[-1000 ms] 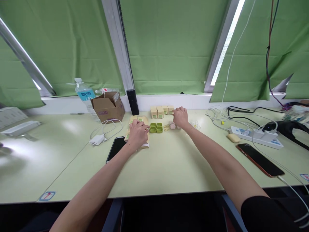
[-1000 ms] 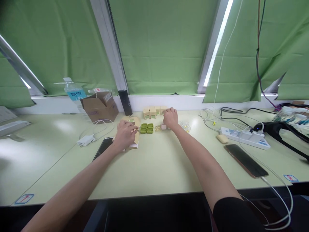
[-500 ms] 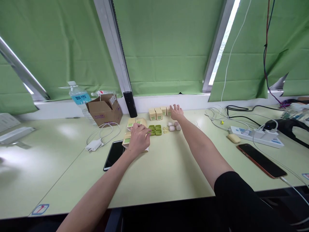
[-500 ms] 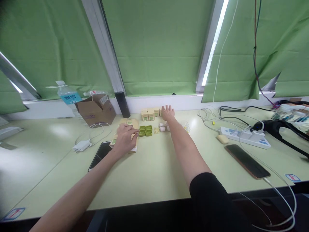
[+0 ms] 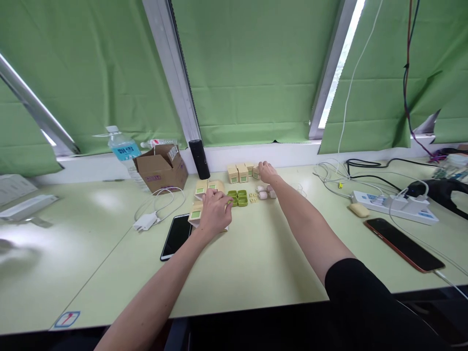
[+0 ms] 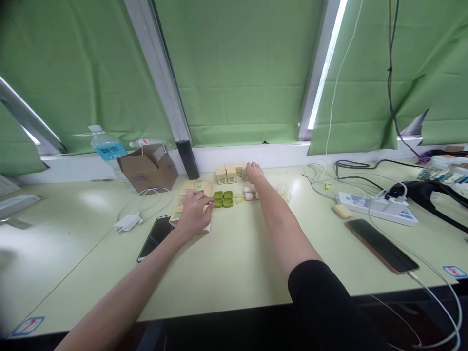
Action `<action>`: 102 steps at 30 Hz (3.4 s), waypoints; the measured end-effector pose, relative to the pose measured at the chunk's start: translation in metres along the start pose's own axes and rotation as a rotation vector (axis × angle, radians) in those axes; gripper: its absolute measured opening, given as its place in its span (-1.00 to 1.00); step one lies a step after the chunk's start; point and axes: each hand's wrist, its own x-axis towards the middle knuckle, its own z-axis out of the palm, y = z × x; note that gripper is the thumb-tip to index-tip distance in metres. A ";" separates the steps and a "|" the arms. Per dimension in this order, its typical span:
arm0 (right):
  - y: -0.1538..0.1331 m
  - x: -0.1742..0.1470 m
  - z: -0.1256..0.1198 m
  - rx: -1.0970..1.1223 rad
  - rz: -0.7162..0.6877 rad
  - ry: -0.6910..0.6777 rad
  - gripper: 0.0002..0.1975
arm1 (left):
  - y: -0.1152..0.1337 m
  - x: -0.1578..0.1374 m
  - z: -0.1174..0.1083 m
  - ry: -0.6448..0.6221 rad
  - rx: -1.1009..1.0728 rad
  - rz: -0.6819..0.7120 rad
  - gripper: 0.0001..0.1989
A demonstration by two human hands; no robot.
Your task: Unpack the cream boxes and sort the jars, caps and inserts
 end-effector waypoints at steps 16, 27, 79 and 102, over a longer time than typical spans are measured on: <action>-0.001 -0.112 -0.067 0.501 -0.302 0.168 -0.35 | 0.017 0.003 -0.016 0.054 -0.320 -0.148 -0.60; 0.014 -0.227 -0.048 0.867 -0.449 -0.022 -0.38 | 0.051 0.003 0.022 -0.580 -0.782 -0.056 -0.05; 0.003 -0.236 -0.022 0.677 -0.208 0.578 -0.82 | 0.072 -0.032 0.042 -0.175 -0.301 0.120 -0.66; -0.015 -0.248 -0.022 0.620 -0.303 0.389 -0.83 | 0.072 -0.039 0.044 -0.018 0.060 0.263 -0.37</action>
